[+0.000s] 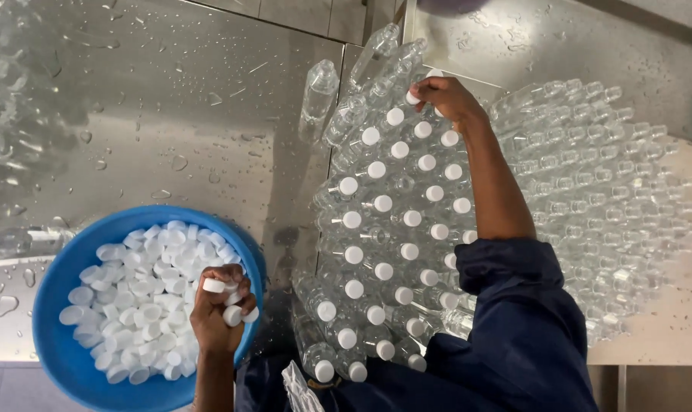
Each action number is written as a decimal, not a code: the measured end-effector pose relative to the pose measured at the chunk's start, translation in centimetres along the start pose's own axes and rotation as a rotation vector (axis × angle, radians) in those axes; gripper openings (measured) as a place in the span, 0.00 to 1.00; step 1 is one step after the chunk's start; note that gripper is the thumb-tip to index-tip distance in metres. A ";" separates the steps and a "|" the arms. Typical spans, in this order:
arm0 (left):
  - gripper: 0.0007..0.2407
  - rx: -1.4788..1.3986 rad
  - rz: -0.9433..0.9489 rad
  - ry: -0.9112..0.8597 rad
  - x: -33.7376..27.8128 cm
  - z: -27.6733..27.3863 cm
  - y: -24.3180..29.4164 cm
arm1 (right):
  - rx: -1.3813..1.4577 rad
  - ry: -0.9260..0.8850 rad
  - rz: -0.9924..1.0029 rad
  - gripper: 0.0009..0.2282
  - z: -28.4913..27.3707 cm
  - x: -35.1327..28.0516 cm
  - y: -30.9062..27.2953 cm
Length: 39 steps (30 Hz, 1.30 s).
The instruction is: Placing plastic caps onto the mouths of empty water bottles arranged on a production table.
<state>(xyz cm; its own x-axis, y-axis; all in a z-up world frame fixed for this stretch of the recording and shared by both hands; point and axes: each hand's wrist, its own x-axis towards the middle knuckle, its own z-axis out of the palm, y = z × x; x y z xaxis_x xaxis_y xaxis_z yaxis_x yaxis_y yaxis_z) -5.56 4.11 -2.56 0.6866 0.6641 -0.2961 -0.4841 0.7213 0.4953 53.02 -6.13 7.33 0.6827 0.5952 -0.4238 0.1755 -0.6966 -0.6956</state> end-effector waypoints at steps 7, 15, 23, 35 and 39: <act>0.10 -0.023 -0.056 -0.030 0.8 3.1 -0.9 | 0.011 -0.008 -0.008 0.14 0.0 0.3 0.4; 0.09 0.033 -0.224 -0.049 2.3 7.5 -3.3 | -0.704 0.214 -0.340 0.13 3.0 1.6 3.1; 0.11 0.050 -0.611 -0.391 2.5 11.7 -4.2 | -0.054 -0.567 -1.130 0.14 16.0 -23.5 -10.8; 0.10 0.192 -0.121 0.257 2.5 5.0 0.5 | -0.512 0.245 -0.396 0.20 8.4 0.3 -4.3; 0.08 0.402 0.031 0.561 0.5 2.2 6.2 | -0.450 0.138 -0.391 0.28 9.7 -0.3 -5.9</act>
<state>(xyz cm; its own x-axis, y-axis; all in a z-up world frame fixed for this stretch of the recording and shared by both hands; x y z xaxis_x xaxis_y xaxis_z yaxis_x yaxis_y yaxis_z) -7.00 8.48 2.19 0.2389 0.7628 -0.6009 -0.1855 0.6433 0.7428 44.87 1.66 5.94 0.5878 0.8043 -0.0866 0.6932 -0.5560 -0.4585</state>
